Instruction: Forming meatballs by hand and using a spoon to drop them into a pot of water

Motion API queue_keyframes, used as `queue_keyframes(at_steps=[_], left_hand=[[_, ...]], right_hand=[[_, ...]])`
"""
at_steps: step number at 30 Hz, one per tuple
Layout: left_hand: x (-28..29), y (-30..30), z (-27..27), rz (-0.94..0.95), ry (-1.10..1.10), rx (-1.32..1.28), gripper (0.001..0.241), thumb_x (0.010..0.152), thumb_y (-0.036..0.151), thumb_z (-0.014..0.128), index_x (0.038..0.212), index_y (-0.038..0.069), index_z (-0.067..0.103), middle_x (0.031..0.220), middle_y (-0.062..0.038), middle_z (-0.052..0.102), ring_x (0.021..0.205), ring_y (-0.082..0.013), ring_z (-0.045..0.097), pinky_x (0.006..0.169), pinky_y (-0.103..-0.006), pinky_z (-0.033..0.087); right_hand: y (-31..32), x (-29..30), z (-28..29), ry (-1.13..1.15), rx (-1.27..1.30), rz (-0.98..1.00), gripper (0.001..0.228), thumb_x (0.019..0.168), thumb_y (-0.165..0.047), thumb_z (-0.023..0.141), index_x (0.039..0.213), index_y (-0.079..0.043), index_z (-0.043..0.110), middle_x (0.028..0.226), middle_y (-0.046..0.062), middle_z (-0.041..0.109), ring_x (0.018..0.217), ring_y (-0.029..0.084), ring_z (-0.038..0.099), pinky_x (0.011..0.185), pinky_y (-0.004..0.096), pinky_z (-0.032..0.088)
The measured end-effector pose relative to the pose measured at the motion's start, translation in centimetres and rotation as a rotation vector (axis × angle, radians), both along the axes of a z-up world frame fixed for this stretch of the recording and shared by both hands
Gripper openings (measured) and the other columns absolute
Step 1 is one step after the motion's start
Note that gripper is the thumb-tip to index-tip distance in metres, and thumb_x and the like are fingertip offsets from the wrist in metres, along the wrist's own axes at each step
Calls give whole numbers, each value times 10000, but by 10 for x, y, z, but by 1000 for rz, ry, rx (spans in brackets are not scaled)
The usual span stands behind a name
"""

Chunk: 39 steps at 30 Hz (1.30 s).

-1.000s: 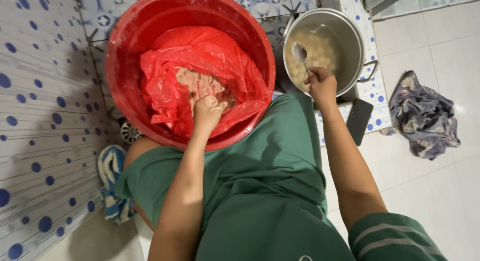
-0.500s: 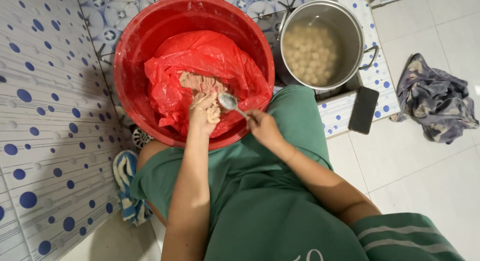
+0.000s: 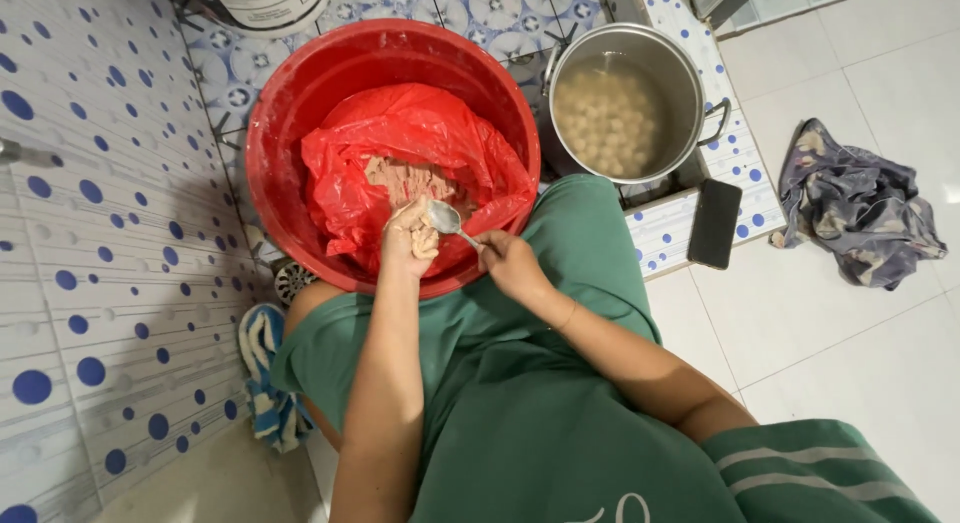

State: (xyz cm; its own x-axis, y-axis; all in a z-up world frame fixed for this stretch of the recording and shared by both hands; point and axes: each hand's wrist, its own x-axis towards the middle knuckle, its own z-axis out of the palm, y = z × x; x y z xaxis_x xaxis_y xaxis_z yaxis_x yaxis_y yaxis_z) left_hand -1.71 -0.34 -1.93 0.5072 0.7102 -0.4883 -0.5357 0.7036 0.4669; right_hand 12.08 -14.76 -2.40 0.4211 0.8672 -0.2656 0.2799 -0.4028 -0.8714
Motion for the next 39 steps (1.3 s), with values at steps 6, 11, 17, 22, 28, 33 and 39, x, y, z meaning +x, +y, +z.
queue_keyframes(at_steps=[6,11,17,22,28,33,39], left_hand=[[-8,-14,15,8,176,32,384,939,271,788,722,103,519,499,9,313,313,-116,374,269,-195,234],[-10,-15,-4,44,306,42,346,932,391,780,872,136,556,493,-18,324,305,-139,372,269,-210,222],[-9,-7,-17,173,278,-55,310,901,425,799,798,222,589,502,36,308,356,-99,363,347,-179,272],[-7,-11,-18,232,-58,-144,358,937,482,721,821,148,663,709,18,649,607,-93,594,519,-155,452],[-9,8,-74,158,-134,-183,557,933,583,647,1009,46,774,947,-162,757,868,-294,728,800,-404,654],[-15,8,-72,168,-282,-270,639,919,611,636,1032,-2,775,1052,-263,694,1047,-396,685,1006,-572,577],[-15,-6,-51,170,-295,-306,637,931,617,603,955,3,774,946,-218,697,957,-364,691,955,-562,598]], right_hand=[[-18,-28,76,-491,161,204,268,1000,-75,564,1232,-66,697,892,151,774,809,309,756,682,387,622],[-36,-35,78,-768,165,300,276,1015,-112,530,1254,-84,668,901,121,749,799,288,756,657,401,616],[-46,-45,68,-886,158,355,221,989,-160,519,1179,-157,632,896,82,709,678,309,741,569,441,584],[-40,-38,73,-967,199,392,214,950,-157,522,1138,-184,620,908,77,682,643,326,729,537,447,573],[-40,-22,96,-1116,291,337,251,976,-163,519,1195,-214,629,908,20,623,673,254,717,547,374,561],[-58,-39,99,-1230,326,461,251,978,-199,488,1183,-232,628,945,-22,620,704,176,717,546,328,559],[-51,-38,75,-1366,415,470,269,970,-141,533,1210,-159,652,885,17,607,638,165,681,513,292,519]])
